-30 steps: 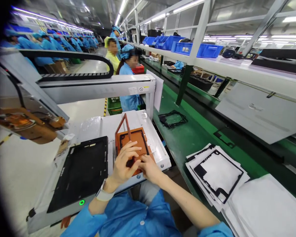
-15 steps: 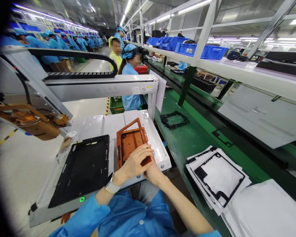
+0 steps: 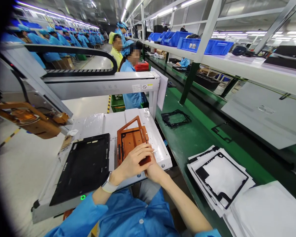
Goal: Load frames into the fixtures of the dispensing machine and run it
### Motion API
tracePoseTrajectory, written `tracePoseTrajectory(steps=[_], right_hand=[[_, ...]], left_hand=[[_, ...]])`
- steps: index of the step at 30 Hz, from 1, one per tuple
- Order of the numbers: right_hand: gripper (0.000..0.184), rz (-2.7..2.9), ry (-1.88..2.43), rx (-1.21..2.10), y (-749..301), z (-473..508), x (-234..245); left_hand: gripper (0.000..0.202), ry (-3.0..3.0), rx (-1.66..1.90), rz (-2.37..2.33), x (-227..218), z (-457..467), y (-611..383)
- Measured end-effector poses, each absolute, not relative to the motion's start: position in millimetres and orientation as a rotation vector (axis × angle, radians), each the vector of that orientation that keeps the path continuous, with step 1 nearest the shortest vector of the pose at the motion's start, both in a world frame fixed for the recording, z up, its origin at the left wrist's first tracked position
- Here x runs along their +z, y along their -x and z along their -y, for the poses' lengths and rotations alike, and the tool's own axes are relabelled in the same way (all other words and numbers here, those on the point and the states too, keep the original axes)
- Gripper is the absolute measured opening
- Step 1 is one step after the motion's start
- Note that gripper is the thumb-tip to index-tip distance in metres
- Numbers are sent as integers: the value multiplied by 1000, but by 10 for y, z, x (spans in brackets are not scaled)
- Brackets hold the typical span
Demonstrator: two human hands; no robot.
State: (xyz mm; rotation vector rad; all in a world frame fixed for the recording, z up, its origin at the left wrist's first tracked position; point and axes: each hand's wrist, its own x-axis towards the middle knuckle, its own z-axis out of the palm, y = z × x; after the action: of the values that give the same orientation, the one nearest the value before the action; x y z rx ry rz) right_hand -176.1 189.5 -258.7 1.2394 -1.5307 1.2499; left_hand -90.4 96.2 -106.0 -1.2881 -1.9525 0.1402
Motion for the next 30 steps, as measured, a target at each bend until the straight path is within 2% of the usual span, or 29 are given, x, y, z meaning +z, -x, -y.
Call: tracePoseTrajectory(steps=[2,6,10,13,16,19,25,30], right_hand=[[60,1455,-1157,1255,1726,-1974,-2599],[34,1247,-637,1320,1729,-2299,-2661],[29,1227,-476,1350,1639,-2552,-2766],[27,1253,-501,1362,1434,-2577,-2790],[29,1220,-548,1388,1200,-2466,-2674],[32,1163,-703,1431,1017,-2226,-2429],[27,1150,-1026,1441,830,-1493,-1987],[15,1507,-1321,1066,649,-825,-1738]], left_hand=[[21,1267,182,1967,-1109,-962,924],[21,1205,322,2092,-1305,-941,977],[19,1182,384,2226,-1261,-761,997],[32,776,540,2383,-881,-480,936],[61,27,853,2543,-447,-197,827],[79,-209,915,2570,-262,-38,748],[79,-112,867,2405,-228,119,698],[60,411,672,1986,214,421,315]])
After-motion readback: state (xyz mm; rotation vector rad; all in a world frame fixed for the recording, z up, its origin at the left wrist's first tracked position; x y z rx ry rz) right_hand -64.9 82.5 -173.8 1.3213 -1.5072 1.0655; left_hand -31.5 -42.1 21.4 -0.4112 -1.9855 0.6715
